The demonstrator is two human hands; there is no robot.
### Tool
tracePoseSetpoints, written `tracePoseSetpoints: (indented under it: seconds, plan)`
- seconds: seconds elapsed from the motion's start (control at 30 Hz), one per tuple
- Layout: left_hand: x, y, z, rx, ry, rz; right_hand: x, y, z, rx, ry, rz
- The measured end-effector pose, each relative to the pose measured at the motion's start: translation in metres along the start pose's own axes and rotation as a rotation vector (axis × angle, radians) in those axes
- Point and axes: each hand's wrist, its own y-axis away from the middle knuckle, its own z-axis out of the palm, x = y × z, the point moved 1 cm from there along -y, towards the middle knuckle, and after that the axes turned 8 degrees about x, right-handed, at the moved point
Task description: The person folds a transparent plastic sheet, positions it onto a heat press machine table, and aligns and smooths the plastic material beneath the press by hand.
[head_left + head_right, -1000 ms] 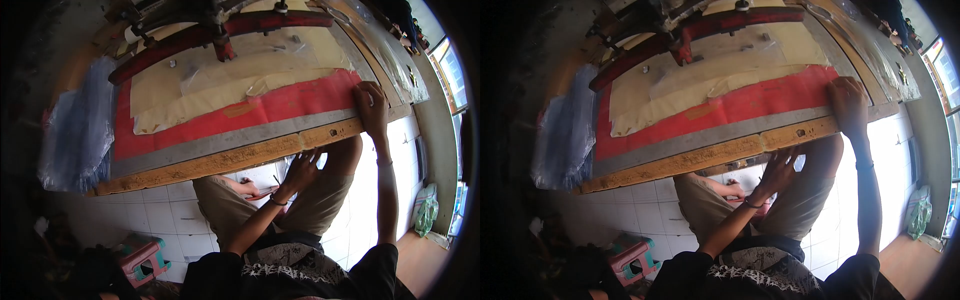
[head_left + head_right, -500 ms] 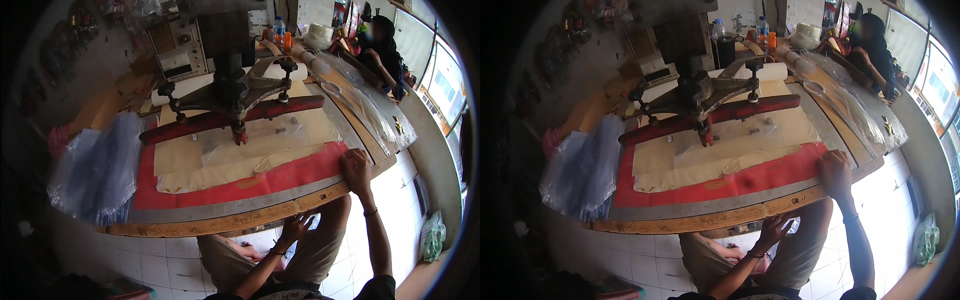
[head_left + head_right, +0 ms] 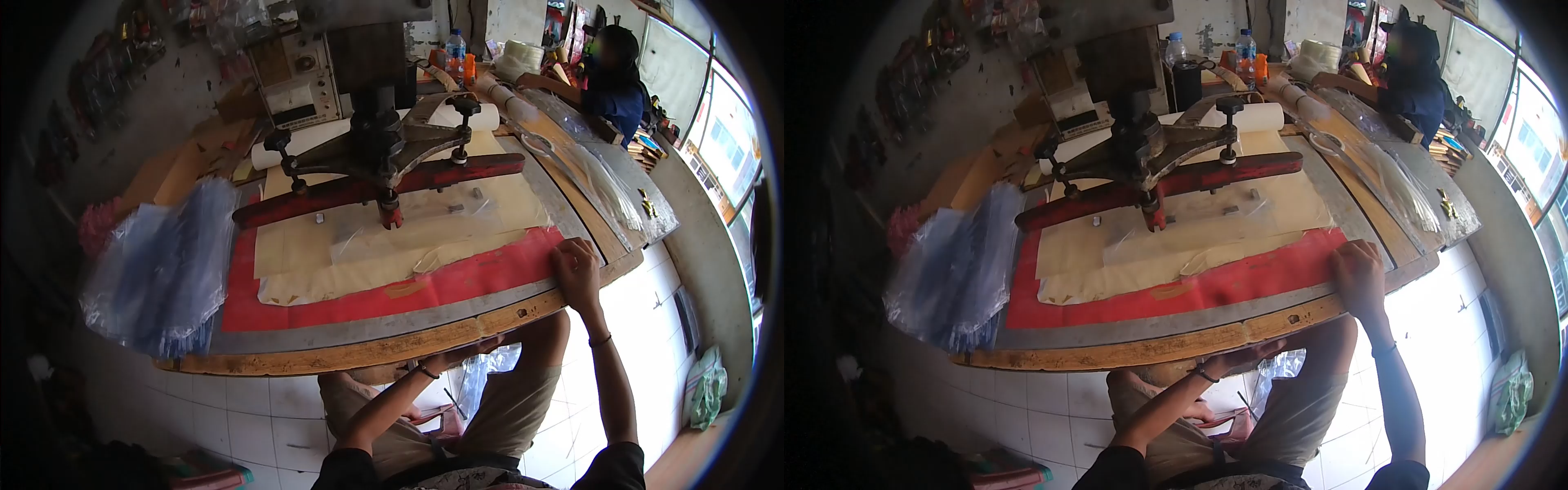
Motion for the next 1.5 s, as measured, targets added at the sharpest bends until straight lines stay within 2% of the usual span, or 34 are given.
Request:
tracePoseSetpoints:
  seconds: [0.1,0.23,0.37,0.47,0.5,0.57,0.67,0.77,0.83,0.97,1.03,1.07,1.13,1.17,1.23,1.37,1.43,1.5]
  plan:
    - [-0.008,0.002,-0.001,0.064,-0.255,0.203,-0.002,-0.001,-0.003,0.011,0.014,-0.057]
    - [-0.015,-0.001,-0.002,0.115,-0.433,0.340,0.003,-0.001,0.000,0.024,0.010,-0.051]
    - [-0.023,-0.008,-0.008,0.122,-0.496,0.404,0.000,-0.002,-0.001,-0.007,0.026,-0.003]
    - [-0.008,0.022,0.024,0.179,-0.628,0.347,0.000,-0.002,0.000,-0.001,0.018,-0.026]
    - [0.006,0.036,0.043,0.187,-0.617,0.339,0.001,-0.001,-0.001,0.007,0.014,-0.041]
    - [0.004,0.028,0.037,0.200,-0.517,0.353,0.002,-0.001,0.000,0.010,0.008,-0.036]
    - [-0.020,-0.011,-0.008,0.210,-0.245,0.411,0.002,-0.001,0.000,0.004,0.017,-0.016]
    - [-0.012,0.009,0.024,0.278,-0.014,0.298,0.005,-0.001,0.002,0.009,0.017,-0.035]
    - [-0.005,0.018,0.035,0.235,0.074,0.223,0.005,0.000,0.000,0.012,0.020,-0.044]
    - [-0.007,0.016,0.010,-0.079,0.122,0.179,0.000,-0.001,0.000,0.002,0.025,-0.033]
    - [-0.010,0.010,-0.002,-0.067,0.119,0.164,0.000,-0.002,0.001,0.001,0.018,-0.028]
    - [-0.014,0.004,-0.008,0.025,0.108,0.161,0.002,-0.001,0.001,0.001,0.014,-0.027]
    - [-0.019,-0.001,-0.013,0.118,-0.133,0.259,0.004,0.000,0.000,0.004,0.006,-0.027]
    - [-0.025,-0.001,-0.015,0.117,-0.366,0.357,0.005,0.000,0.000,0.005,0.000,-0.031]
    - [-0.022,0.005,-0.008,0.065,-0.574,0.433,0.004,0.000,0.000,0.004,0.008,-0.026]
    - [0.026,0.038,0.064,-0.137,-0.477,0.345,0.000,-0.001,0.001,-0.002,0.036,-0.010]
    - [0.026,0.041,0.071,-0.074,-0.609,0.409,0.002,-0.001,0.001,0.001,0.033,-0.013]
    - [-0.005,0.020,0.035,0.080,-0.851,0.523,0.003,0.000,0.001,0.005,0.021,-0.024]
